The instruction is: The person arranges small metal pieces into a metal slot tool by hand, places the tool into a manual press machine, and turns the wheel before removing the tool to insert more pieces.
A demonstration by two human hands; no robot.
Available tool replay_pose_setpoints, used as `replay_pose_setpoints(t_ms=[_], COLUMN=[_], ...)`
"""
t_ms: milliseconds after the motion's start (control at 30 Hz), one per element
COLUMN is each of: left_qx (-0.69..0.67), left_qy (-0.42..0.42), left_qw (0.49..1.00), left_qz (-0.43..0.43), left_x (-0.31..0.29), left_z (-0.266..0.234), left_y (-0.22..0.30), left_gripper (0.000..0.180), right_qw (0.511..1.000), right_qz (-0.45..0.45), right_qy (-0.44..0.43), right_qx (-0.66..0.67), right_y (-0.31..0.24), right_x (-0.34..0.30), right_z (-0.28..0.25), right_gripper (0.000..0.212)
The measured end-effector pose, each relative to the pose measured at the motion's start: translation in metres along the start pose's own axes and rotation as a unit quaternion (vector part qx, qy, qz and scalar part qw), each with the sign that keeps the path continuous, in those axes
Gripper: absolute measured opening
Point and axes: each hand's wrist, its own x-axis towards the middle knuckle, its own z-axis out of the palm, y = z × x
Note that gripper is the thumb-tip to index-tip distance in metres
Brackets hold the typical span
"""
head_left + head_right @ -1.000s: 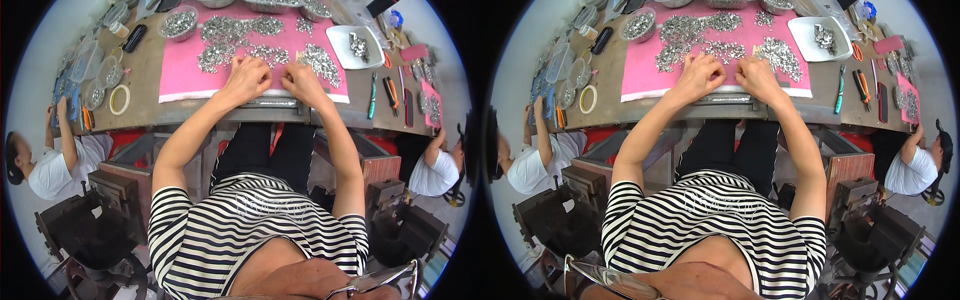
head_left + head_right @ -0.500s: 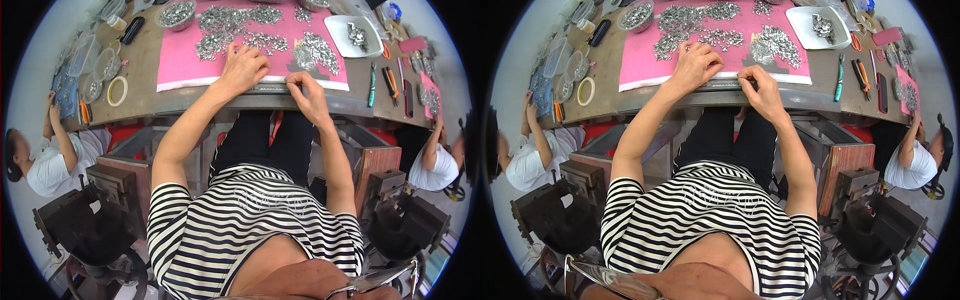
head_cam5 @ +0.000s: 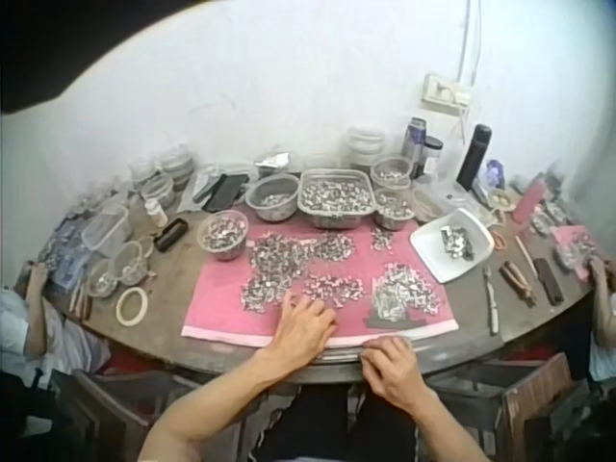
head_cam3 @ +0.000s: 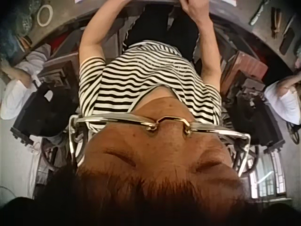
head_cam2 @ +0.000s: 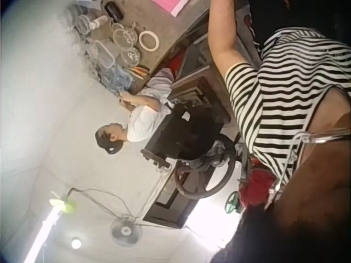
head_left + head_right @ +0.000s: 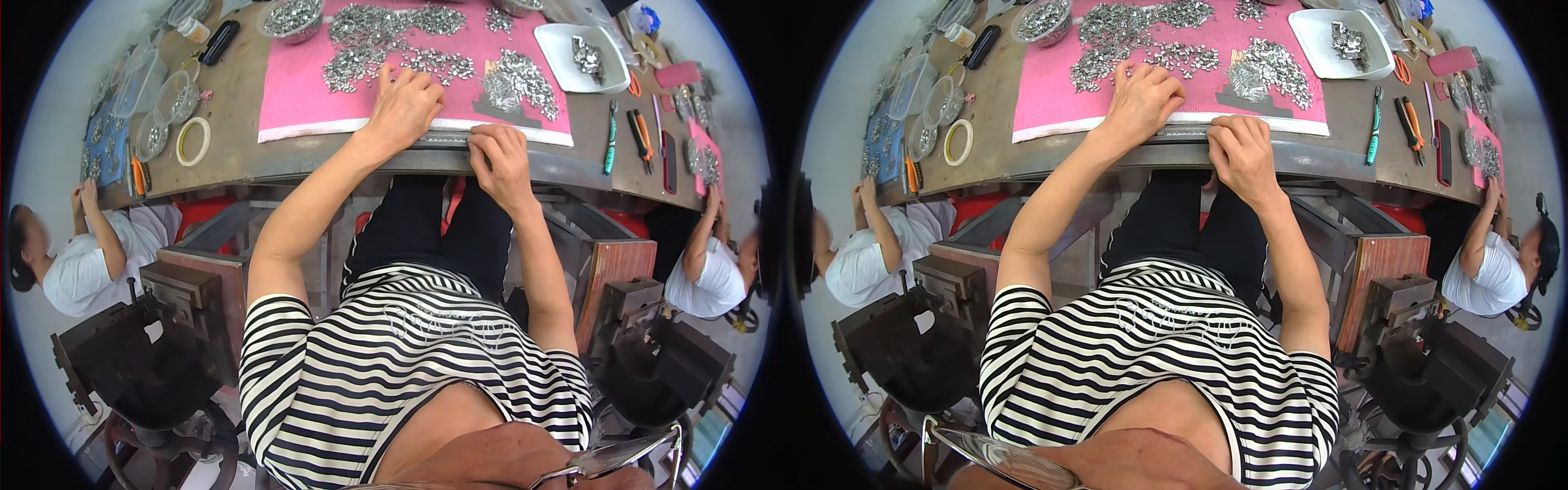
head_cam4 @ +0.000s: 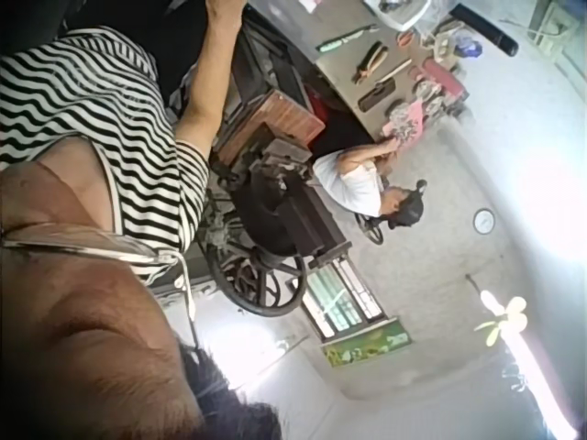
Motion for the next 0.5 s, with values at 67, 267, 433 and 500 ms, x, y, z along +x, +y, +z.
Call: replay_pose_setpoints(t_ms=[67,267,433,500], left_qx=[-0.006,-0.206,-0.283,-0.28], left_qy=[0.003,-0.035,0.007,0.015], left_qw=[1.0,0.977,0.958,0.959], left_qz=[0.013,-0.042,-0.042,-0.032], left_x=[0.001,-0.004,-0.016,-0.018], left_z=[0.001,-0.005,-0.007,-0.001], left_y=[0.0,0.015,0.044,0.047], left_gripper=[0.006,0.006,0.007,0.008], right_qw=[0.999,0.959,0.965,0.961], right_qz=[-0.036,0.208,0.188,0.192], right_qy=[0.008,-0.018,-0.04,-0.051], right_qx=[-0.031,0.19,0.179,0.195], right_y=[0.0,0.007,0.014,0.019], right_x=[-0.001,-0.007,-0.007,-0.01], right_z=[-0.001,-0.002,-0.003,-0.003], right_gripper=[0.013,0.018,0.021,0.022])
